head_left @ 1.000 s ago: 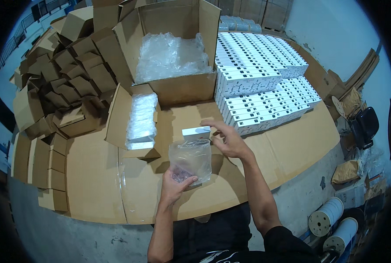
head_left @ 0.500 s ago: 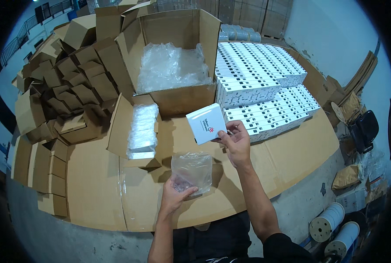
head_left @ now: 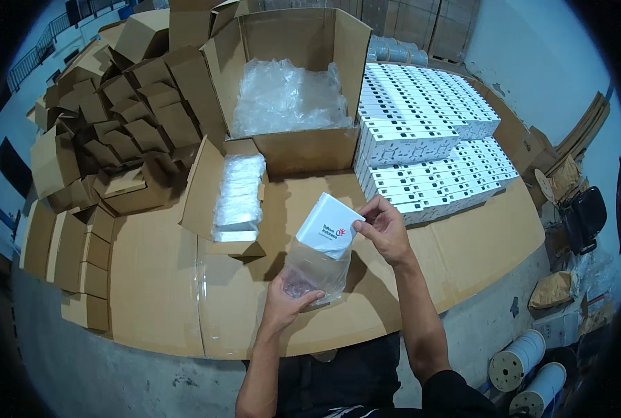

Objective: Package small white boxes into larger cardboard boxes.

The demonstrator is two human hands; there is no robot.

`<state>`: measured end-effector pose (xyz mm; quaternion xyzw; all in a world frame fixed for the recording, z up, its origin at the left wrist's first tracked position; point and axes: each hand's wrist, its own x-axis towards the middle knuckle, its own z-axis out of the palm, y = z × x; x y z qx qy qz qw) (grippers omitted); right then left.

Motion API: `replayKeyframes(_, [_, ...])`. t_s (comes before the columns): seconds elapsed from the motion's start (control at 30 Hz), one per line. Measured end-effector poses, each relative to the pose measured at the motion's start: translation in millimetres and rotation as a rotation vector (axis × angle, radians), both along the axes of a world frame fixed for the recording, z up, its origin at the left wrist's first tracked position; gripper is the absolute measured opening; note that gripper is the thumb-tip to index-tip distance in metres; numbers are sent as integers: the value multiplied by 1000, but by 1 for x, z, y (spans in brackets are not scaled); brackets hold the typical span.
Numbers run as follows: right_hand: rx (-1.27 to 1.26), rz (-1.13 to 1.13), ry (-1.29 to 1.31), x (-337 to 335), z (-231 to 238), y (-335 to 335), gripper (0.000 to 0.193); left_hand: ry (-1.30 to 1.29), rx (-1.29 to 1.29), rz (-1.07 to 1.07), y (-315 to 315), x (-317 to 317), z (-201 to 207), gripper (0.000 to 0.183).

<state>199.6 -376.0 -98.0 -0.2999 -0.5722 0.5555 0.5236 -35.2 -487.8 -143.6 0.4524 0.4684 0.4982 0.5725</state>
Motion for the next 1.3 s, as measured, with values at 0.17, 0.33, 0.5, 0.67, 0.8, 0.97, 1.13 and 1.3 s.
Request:
replayKeyframes(0.17, [24,82,0,-4,-3,2,20,45,-53,-6,-1,-1,4,53])
replayKeyframes(0.33, [-84,115,-37,-12,-6,-1,21,60,-31,-2,0,0,-3,52])
replayKeyframes(0.5, [-74,82,-86,-16,-7,-2,20,122,145,43,6,2,0,58])
replayKeyframes(0.67, [-139,130,-146,-11,-5,-2,20,-70,49,62,19,2,-7,35])
replayKeyframes(0.8, [-136,77,-163,-13,-7,-7,18,5,41,114,25,4,-8,27])
replayKeyframes(0.97, [-366,-10,-7,-25,-21,-42,25,-67,28,217,30,13,-18,25])
replayKeyframes(1.13, [-280,-77,53,-39,-52,-60,32,41,98,171,32,24,-6,26])
replayKeyframes(1.3, [-264,-179,1,-46,-46,-64,32,65,178,244,38,30,-4,22])
